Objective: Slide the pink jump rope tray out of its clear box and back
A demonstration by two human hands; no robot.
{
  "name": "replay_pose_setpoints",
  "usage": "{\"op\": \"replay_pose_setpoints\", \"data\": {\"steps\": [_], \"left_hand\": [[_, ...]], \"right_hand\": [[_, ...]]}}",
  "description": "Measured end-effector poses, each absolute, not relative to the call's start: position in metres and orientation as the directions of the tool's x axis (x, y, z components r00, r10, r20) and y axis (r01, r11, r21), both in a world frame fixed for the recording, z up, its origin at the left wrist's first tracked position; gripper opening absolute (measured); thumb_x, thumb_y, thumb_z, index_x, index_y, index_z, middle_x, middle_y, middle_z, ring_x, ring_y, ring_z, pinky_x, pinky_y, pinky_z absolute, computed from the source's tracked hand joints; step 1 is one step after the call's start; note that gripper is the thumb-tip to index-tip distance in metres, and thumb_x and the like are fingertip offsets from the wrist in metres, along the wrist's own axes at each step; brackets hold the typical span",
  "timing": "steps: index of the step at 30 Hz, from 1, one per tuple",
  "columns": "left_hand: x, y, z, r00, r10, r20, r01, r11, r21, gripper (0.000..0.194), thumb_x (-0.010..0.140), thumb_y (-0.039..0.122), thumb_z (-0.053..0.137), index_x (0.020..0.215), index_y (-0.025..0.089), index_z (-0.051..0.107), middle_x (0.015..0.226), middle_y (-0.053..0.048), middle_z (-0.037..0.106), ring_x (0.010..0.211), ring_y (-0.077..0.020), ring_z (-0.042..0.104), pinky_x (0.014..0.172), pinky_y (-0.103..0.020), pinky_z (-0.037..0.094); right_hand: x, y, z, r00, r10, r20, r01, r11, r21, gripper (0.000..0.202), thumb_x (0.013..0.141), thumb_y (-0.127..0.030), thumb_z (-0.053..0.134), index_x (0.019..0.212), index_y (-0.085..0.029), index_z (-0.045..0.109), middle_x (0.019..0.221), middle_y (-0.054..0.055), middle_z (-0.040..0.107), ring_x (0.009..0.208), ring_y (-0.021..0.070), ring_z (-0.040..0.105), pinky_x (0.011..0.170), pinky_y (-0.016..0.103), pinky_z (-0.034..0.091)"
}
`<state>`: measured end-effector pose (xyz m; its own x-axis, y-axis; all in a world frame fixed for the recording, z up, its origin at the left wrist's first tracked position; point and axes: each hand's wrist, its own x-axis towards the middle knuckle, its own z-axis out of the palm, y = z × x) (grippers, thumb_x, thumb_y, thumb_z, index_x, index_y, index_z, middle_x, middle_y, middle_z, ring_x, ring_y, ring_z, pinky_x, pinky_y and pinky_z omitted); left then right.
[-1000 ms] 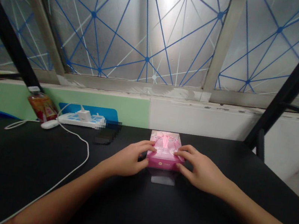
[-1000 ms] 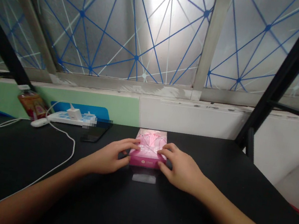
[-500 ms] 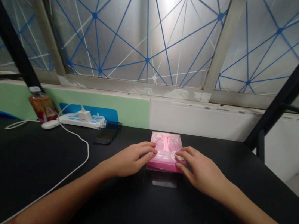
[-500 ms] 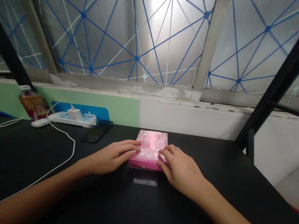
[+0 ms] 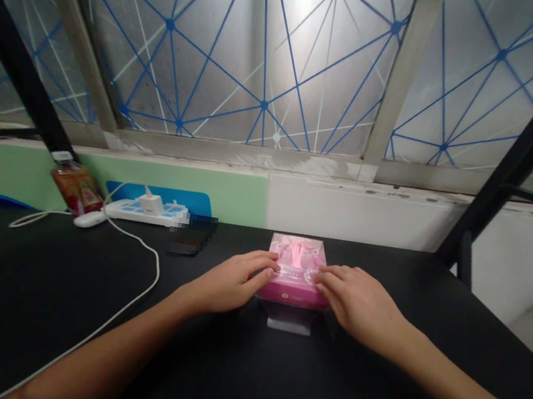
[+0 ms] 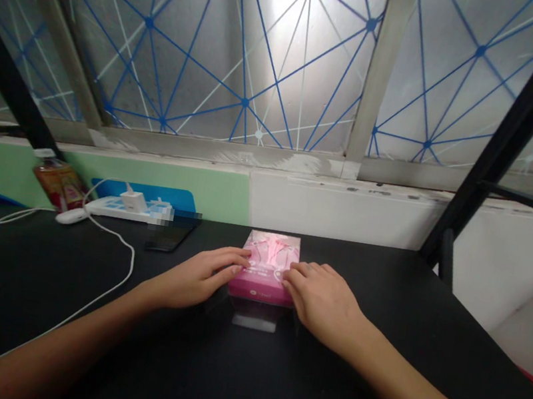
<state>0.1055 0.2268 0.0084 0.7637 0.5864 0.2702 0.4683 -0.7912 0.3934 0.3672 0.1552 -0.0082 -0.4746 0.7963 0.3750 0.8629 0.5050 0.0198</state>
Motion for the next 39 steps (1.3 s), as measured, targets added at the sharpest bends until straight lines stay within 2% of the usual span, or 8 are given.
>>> {"op": "replay_pose_setpoints", "data": {"steps": [6,11,13,15,18,27,32,39], "left_hand": [[0.112,0.226,0.010,0.765,0.594,0.249,0.486,-0.786,0.382,0.035,0.101,0.034,0.037,0.122,0.022,0.062,0.137,-0.005,0.055,0.131,-0.0194,0.046,0.112,-0.036,0.035],[0.111,0.228,0.008,0.769,0.580,0.267,0.476,-0.800,0.365,0.031,0.098,0.031,0.043,0.120,0.022,0.062,0.136,-0.006,0.056,0.129,-0.0206,0.048,0.110,-0.037,0.037],[0.112,0.228,0.008,0.770,0.570,0.288,0.466,-0.810,0.357,0.028,0.095,0.030,0.049,0.119,0.022,0.063,0.134,-0.006,0.057,0.127,-0.0213,0.050,0.108,-0.037,0.039],[0.113,0.228,0.009,0.766,0.564,0.309,0.465,-0.817,0.340,0.028,0.092,0.029,0.054,0.117,0.022,0.063,0.132,-0.007,0.059,0.125,-0.0216,0.051,0.107,-0.036,0.040],[0.118,0.228,0.011,0.749,0.578,0.322,0.489,-0.812,0.319,0.030,0.090,0.029,0.056,0.118,0.022,0.062,0.127,-0.006,0.062,0.122,-0.0217,0.054,0.105,-0.036,0.042],[0.127,0.238,0.001,0.590,0.724,0.357,0.630,-0.690,0.358,0.031,0.091,0.039,0.054,0.116,0.026,0.066,0.131,-0.003,0.061,0.102,-0.0235,0.066,0.091,-0.035,0.052],[0.132,0.256,-0.007,0.521,0.770,0.369,0.639,-0.638,0.429,0.032,0.089,0.041,0.055,0.114,0.023,0.068,0.129,-0.005,0.062,0.116,-0.0267,0.060,0.096,-0.038,0.050],[0.129,0.267,-0.012,0.573,0.738,0.355,0.647,-0.674,0.356,0.037,0.093,0.041,0.048,0.124,0.024,0.061,0.144,-0.006,0.048,0.129,-0.0255,0.049,0.106,-0.040,0.042]], "right_hand": [[0.378,0.154,-0.007,-0.455,0.795,0.402,0.849,0.523,-0.073,0.028,0.095,-0.029,0.048,0.118,-0.019,0.061,0.121,0.013,0.061,0.111,0.0279,0.056,0.092,0.046,0.046],[0.371,0.141,0.004,-0.589,0.715,0.376,0.759,0.649,-0.044,0.062,0.076,-0.040,0.072,0.131,-0.020,0.053,0.143,0.016,0.045,0.132,0.0359,0.038,0.105,0.055,0.034],[0.363,0.133,0.011,-0.696,0.643,0.321,0.676,0.736,-0.009,0.045,0.082,-0.037,0.067,0.124,-0.023,0.059,0.141,0.013,0.048,0.132,0.0338,0.040,0.106,0.054,0.033],[0.356,0.125,0.016,-0.773,0.579,0.258,0.594,0.804,-0.026,0.027,0.090,-0.031,0.057,0.114,-0.024,0.064,0.129,0.010,0.059,0.122,0.0285,0.050,0.103,0.048,0.038],[0.352,0.119,0.018,-0.796,0.573,0.195,0.563,0.819,-0.107,0.025,0.092,-0.023,0.050,0.111,-0.023,0.066,0.110,0.008,0.068,0.107,0.0231,0.060,0.095,0.041,0.045],[0.352,0.108,0.026,-0.804,0.581,0.128,0.529,0.796,-0.294,0.026,0.084,-0.016,0.055,0.102,-0.025,0.071,0.100,0.003,0.071,0.097,0.0201,0.063,0.087,0.033,0.048],[0.351,0.094,0.030,-0.883,0.467,0.052,0.380,0.774,-0.506,0.029,0.078,-0.015,0.065,0.105,-0.025,0.072,0.105,0.000,0.070,0.097,0.0159,0.064,0.093,0.026,0.046],[0.351,0.093,0.028,-0.962,0.270,-0.025,0.218,0.715,-0.665,0.045,0.071,-0.005,0.070,0.115,-0.016,0.067,0.114,0.005,0.069,0.104,0.0174,0.064,0.095,0.023,0.044]]}}
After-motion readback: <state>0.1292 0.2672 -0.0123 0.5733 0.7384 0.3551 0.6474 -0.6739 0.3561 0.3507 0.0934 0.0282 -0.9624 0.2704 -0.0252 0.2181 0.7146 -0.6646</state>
